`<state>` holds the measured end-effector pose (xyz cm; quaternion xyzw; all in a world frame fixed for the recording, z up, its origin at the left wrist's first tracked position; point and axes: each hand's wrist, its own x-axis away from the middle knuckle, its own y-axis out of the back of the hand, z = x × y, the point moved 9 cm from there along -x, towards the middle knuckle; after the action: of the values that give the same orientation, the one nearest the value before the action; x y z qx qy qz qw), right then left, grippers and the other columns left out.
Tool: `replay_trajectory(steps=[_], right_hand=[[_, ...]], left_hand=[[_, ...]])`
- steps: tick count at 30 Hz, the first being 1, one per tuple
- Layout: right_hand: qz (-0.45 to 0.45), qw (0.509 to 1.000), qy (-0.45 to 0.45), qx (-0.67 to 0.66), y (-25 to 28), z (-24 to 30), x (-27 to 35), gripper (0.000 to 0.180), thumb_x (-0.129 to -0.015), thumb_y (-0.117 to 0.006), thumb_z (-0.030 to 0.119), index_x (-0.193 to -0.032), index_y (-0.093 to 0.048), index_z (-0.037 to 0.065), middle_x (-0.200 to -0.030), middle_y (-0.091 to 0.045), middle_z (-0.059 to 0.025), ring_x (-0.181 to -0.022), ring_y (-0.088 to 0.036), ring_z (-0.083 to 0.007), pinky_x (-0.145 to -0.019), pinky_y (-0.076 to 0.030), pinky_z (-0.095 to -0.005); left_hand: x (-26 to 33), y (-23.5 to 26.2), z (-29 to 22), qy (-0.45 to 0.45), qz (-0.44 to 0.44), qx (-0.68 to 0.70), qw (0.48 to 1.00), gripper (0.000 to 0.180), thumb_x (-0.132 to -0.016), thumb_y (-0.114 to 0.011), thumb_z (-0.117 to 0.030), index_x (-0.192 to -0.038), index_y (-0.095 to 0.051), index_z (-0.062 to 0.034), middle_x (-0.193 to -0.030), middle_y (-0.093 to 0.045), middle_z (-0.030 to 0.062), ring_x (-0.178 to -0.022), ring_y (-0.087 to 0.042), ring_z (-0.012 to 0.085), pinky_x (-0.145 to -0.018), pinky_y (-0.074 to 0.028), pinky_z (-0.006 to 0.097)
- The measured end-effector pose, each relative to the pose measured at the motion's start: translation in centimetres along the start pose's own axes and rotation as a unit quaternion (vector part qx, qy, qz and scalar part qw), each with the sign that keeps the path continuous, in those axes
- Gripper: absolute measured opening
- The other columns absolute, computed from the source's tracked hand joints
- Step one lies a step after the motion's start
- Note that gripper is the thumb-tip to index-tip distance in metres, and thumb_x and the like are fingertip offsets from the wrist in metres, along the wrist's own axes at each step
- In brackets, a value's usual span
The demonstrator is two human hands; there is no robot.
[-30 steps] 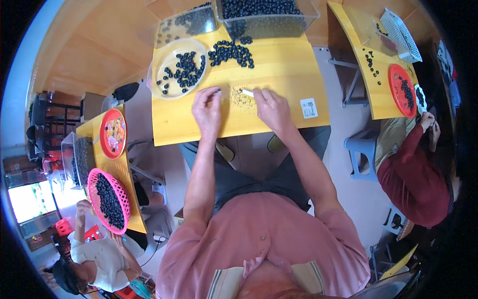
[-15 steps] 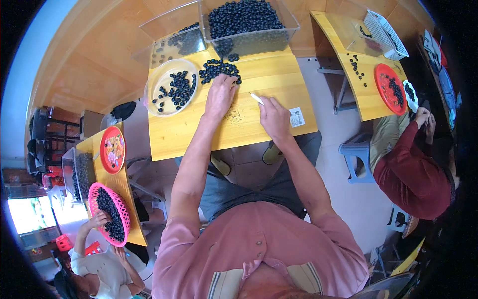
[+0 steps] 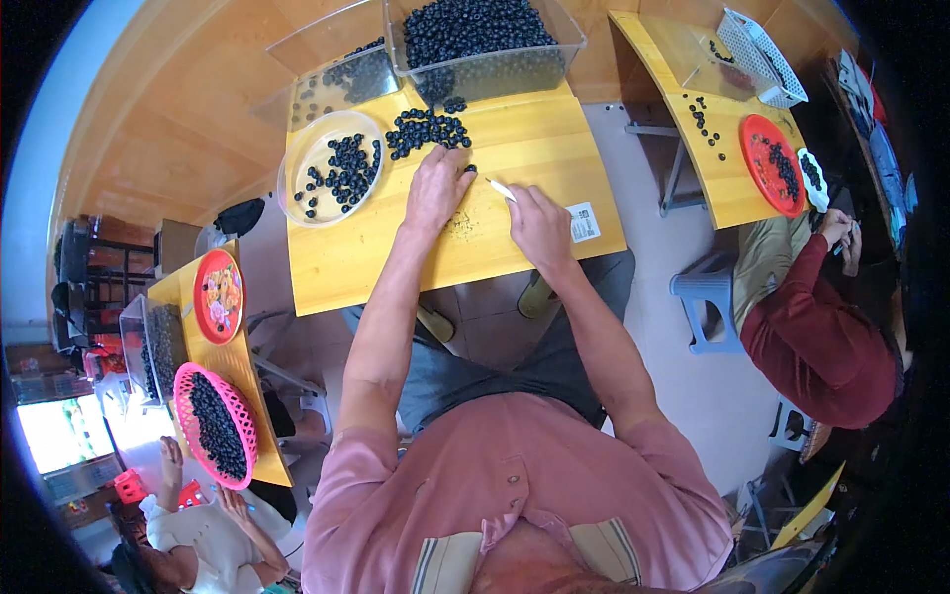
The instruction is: The person sits at a yellow table and repeatedly picks up dark round fruit, using a small white tool to remove the pit from each piece. The pitted fruit is placed into a clear bowl while the pits are discarded onto the table surface. The process continues steadily throughout the clip.
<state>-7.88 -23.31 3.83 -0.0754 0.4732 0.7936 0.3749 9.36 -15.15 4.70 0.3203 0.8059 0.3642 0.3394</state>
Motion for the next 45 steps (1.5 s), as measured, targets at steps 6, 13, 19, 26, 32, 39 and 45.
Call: replay_trajectory(steps=[6, 13, 19, 26, 32, 39, 45], right_hand=[[-0.006, 1.0, 0.007, 0.004, 0.1, -0.2, 0.0, 0.023, -0.092, -0.074, 0.012, -0.115, -0.073, 0.007, -0.096, -0.072, -0.0112, -0.084, -0.073, -0.0346, -0.073, -0.059, -0.0466], [-0.006, 1.0, 0.009, 0.007, 0.1, 0.0, -0.1, 0.021, -0.092, -0.075, 0.013, -0.112, -0.073, 0.007, -0.094, -0.071, -0.011, -0.083, -0.073, -0.0344, -0.072, -0.059, -0.047], [-0.003, 1.0, 0.01, 0.0, -0.2, 0.0, 0.0, 0.024, -0.093, -0.075, 0.01, -0.118, -0.075, 0.007, -0.092, -0.071, -0.0118, -0.081, -0.073, -0.0347, -0.071, -0.058, -0.0468], [0.008, 0.998, 0.054, -0.017, -0.8, 1.5, 0.0, 0.023, -0.095, -0.073, 0.013, -0.118, -0.072, 0.008, -0.09, -0.066, -0.0103, -0.084, -0.071, -0.0314, -0.071, -0.058, -0.0445], [0.032, 0.991, 0.126, 0.026, -2.1, 4.3, 0.7, 0.028, -0.092, -0.07, 0.01, -0.12, -0.071, 0.006, -0.088, -0.063, -0.0092, -0.082, -0.07, -0.0281, -0.071, -0.058, -0.0426], [0.047, 0.98, 0.174, 0.084, -2.6, 5.3, 1.6, 0.029, -0.092, -0.069, 0.012, -0.12, -0.071, 0.008, -0.085, -0.061, -0.0048, -0.079, -0.069, -0.0211, -0.067, -0.057, -0.0377], [0.049, 0.976, 0.19, 0.093, -2.7, 5.5, 1.9, 0.029, -0.092, -0.068, 0.014, -0.12, -0.07, 0.008, -0.086, -0.061, -0.0043, -0.078, -0.068, -0.0202, -0.066, -0.057, -0.0367]], left_hand=[[-0.8, -0.7, -0.6, -0.022, 0.014, 0.003, 1.0, 0.027, -0.089, -0.083, -0.013, -0.115, -0.08, -0.0042, -0.105, -0.072, 0.0167, -0.096, -0.073, 0.0364, -0.087, -0.058, 0.045], [-0.6, -1.0, 1.2, -0.005, 0.0, 0.031, 1.0, 0.027, -0.088, -0.083, -0.01, -0.114, -0.079, -0.0037, -0.104, -0.077, 0.018, -0.089, -0.074, 0.0342, -0.084, -0.06, 0.042], [5.2, 3.3, 5.7, 0.164, -0.105, 0.217, 0.957, 0.029, -0.092, -0.081, -0.003, -0.12, -0.077, -0.0011, -0.097, -0.077, 0.005, -0.08, -0.068, 0.0114, -0.076, -0.055, 0.026], [10.5, 0.5, 6.1, 0.302, -0.097, 0.397, 0.861, 0.023, -0.092, -0.083, 0.0, -0.114, -0.077, 0.0024, -0.103, -0.072, 0.0048, -0.083, -0.066, 0.0083, -0.078, -0.056, 0.023], [10.8, 0.1, 4.9, 0.218, -0.135, 0.377, 0.89, 0.031, -0.093, -0.081, 0.004, -0.122, -0.072, 0.001, -0.103, -0.072, 0.0021, -0.09, -0.066, 0.0076, -0.085, -0.056, 0.023], [10.8, 0.1, 4.2, 0.205, -0.137, 0.382, 0.891, 0.032, -0.091, -0.08, 0.006, -0.122, -0.074, 0.001, -0.103, -0.069, 0.0059, -0.089, -0.068, 0.0103, -0.083, -0.059, 0.025], [10.6, 0.8, 3.5, 0.202, -0.122, 0.329, 0.914, 0.036, -0.088, -0.082, 0.005, -0.123, -0.074, 0.0007, -0.102, -0.072, 0.0078, -0.087, -0.069, 0.0119, -0.082, -0.06, 0.027]])
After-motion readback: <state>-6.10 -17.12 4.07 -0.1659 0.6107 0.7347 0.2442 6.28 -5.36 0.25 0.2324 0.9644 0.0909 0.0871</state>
